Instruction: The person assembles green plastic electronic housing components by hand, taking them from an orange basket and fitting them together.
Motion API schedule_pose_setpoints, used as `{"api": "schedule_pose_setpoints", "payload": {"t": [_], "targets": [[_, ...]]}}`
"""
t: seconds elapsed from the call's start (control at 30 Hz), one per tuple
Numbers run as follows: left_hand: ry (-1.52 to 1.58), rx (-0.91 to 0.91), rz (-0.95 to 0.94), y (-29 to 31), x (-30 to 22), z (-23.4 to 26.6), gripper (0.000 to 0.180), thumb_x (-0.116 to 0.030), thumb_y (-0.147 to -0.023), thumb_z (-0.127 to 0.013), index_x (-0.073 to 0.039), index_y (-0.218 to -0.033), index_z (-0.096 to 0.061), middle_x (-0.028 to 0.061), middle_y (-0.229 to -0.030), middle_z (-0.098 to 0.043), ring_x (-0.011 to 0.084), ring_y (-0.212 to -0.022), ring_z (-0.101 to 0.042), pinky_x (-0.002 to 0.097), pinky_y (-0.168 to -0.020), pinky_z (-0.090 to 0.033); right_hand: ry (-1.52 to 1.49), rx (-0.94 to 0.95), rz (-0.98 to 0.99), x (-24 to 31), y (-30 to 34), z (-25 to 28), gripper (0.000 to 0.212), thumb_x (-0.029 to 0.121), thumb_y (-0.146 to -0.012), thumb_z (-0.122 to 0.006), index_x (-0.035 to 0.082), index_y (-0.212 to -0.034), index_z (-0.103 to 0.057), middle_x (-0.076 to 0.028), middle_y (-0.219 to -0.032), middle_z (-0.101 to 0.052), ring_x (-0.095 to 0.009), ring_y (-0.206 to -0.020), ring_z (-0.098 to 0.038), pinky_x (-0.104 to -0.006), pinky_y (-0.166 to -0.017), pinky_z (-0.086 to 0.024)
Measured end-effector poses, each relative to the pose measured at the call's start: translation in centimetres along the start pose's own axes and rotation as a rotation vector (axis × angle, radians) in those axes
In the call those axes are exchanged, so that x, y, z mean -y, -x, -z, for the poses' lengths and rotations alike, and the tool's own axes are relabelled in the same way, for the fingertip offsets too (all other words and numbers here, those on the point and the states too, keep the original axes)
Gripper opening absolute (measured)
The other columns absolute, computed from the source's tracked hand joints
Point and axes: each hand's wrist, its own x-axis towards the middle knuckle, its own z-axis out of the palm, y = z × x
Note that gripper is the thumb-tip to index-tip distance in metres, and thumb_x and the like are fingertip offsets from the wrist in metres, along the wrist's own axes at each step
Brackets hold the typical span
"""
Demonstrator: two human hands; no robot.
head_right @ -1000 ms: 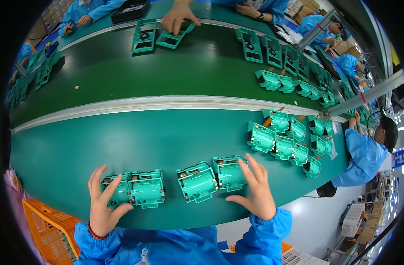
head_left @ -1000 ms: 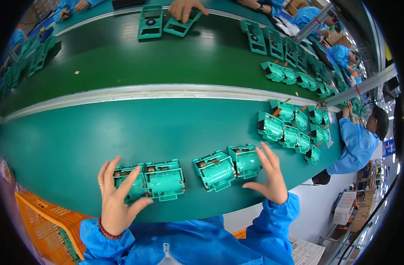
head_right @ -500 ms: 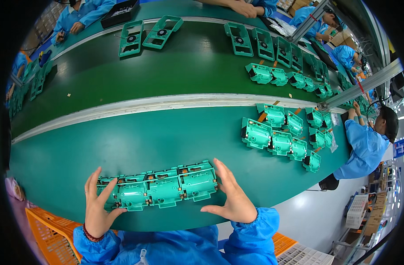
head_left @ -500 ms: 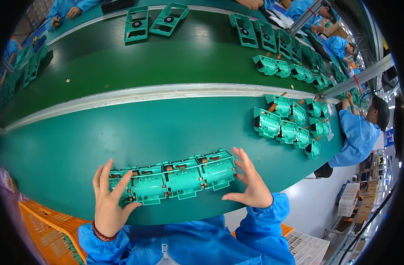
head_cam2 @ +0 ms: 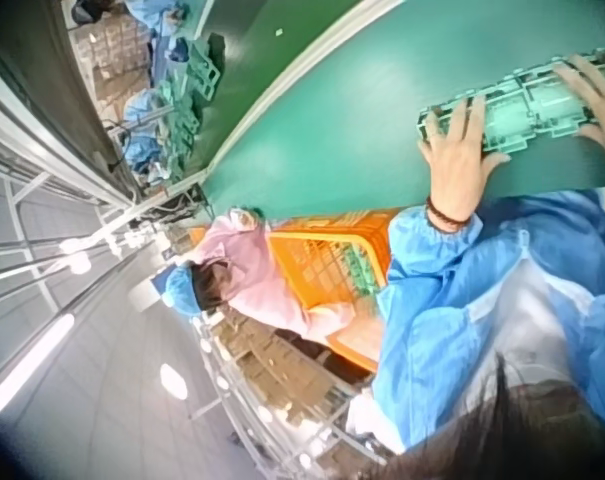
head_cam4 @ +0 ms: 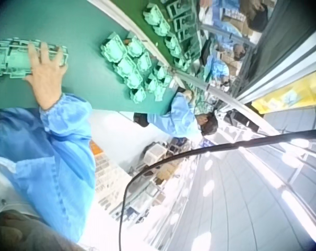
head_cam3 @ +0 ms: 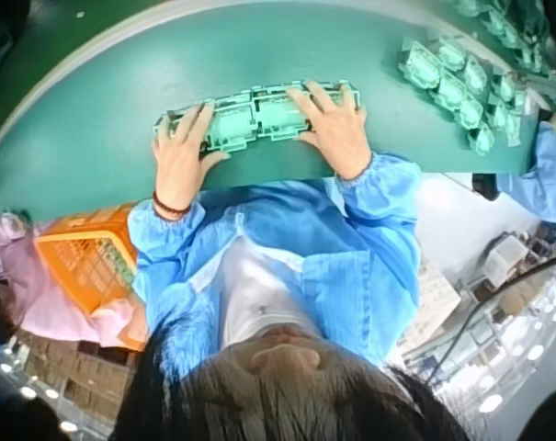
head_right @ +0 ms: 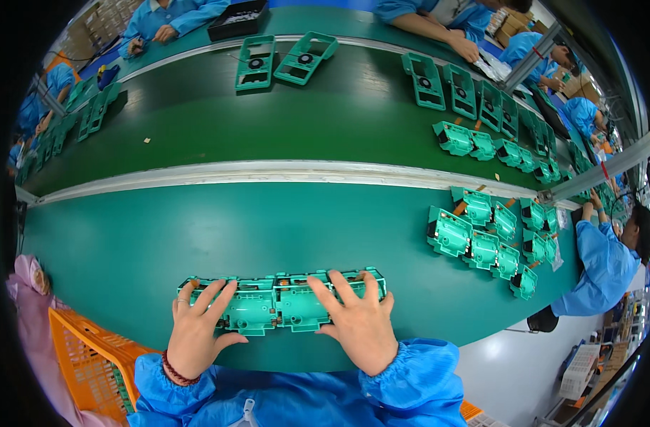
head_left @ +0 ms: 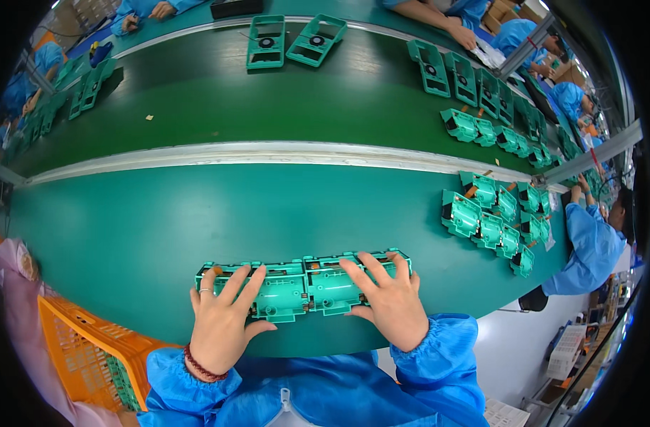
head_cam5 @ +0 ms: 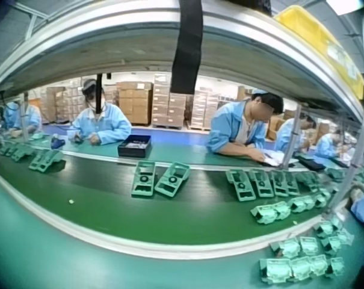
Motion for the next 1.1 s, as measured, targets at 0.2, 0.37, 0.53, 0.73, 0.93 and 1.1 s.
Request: {"api": "schedule_pose_setpoints", "payload": {"t": [0.2,0.37,0.53,0.73,0.93,1.1], "targets": [[-0.094,-0.036,-0.005,-0.3,0.4,-1.2,0.075,-0.021,-0.052,-0.078,-0.018,-0.121,-0.047,0.0034,-0.114,-0.048,0.0355,-0.105,-0.039,0.0496,-0.083,-0.034,-0.001,-0.045,-0.014,-0.2,0.2,-0.6,0.070,0.017,-0.058,-0.075,0.022,-0.120,-0.044,-0.001,-0.120,-0.043,-0.036,-0.103,-0.040,-0.0553,-0.073,-0.039],[-0.100,-0.089,-0.010,-0.1,0.2,-1.3,0.073,-0.011,-0.051,-0.077,-0.018,-0.118,-0.049,0.0025,-0.115,-0.048,0.0327,-0.105,-0.039,0.0467,-0.084,-0.034,-0.046,-0.070,-0.037,-0.3,0.4,-0.7,0.070,0.013,-0.056,-0.075,0.021,-0.119,-0.045,0.000,-0.120,-0.044,-0.036,-0.104,-0.040,-0.0544,-0.075,-0.039],[0.370,-0.171,-0.095,0.5,2.3,0.9,0.069,-0.003,-0.056,-0.073,-0.009,-0.120,-0.046,0.0085,-0.112,-0.053,0.0328,-0.101,-0.048,0.0447,-0.088,-0.036,-0.448,-0.081,0.007,-2.7,1.5,0.6,0.069,0.005,-0.059,-0.072,0.011,-0.121,-0.044,-0.005,-0.123,-0.045,-0.032,-0.104,-0.042,-0.0449,-0.083,-0.040],[2.130,0.006,-0.032,1.6,3.9,-1.4,0.074,-0.018,-0.065,-0.075,-0.003,-0.126,-0.038,0.0164,-0.121,-0.048,0.0315,-0.109,-0.049,0.0483,-0.092,-0.040,-2.428,0.060,0.050,-1.7,1.2,-2.6,0.065,0.032,-0.071,-0.071,0.009,-0.125,-0.042,-0.010,-0.122,-0.049,-0.025,-0.109,-0.050,-0.0458,-0.091,-0.043],[2.327,-0.130,-0.259,3.0,2.3,-3.8,0.075,-0.041,-0.073,-0.066,-0.006,-0.130,-0.034,0.0172,-0.127,-0.042,0.0377,-0.114,-0.044,0.0606,-0.089,-0.038,-2.535,0.110,0.193,-1.7,1.7,-7.4,0.085,0.048,-0.068,-0.065,0.010,-0.133,-0.027,-0.021,-0.129,-0.037,-0.037,-0.115,-0.041,-0.0572,-0.092,-0.038],[2.224,-0.452,-0.323,9.0,3.7,-2.2,0.067,-0.038,-0.075,-0.065,-0.007,-0.128,-0.039,0.0180,-0.127,-0.042,0.0399,-0.114,-0.042,0.0606,-0.093,-0.033,-2.384,0.325,0.286,0.4,-1.0,-3.7,0.084,0.046,-0.069,-0.067,0.008,-0.132,-0.028,-0.024,-0.124,-0.041,-0.041,-0.110,-0.045,-0.0607,-0.087,-0.039]]}}
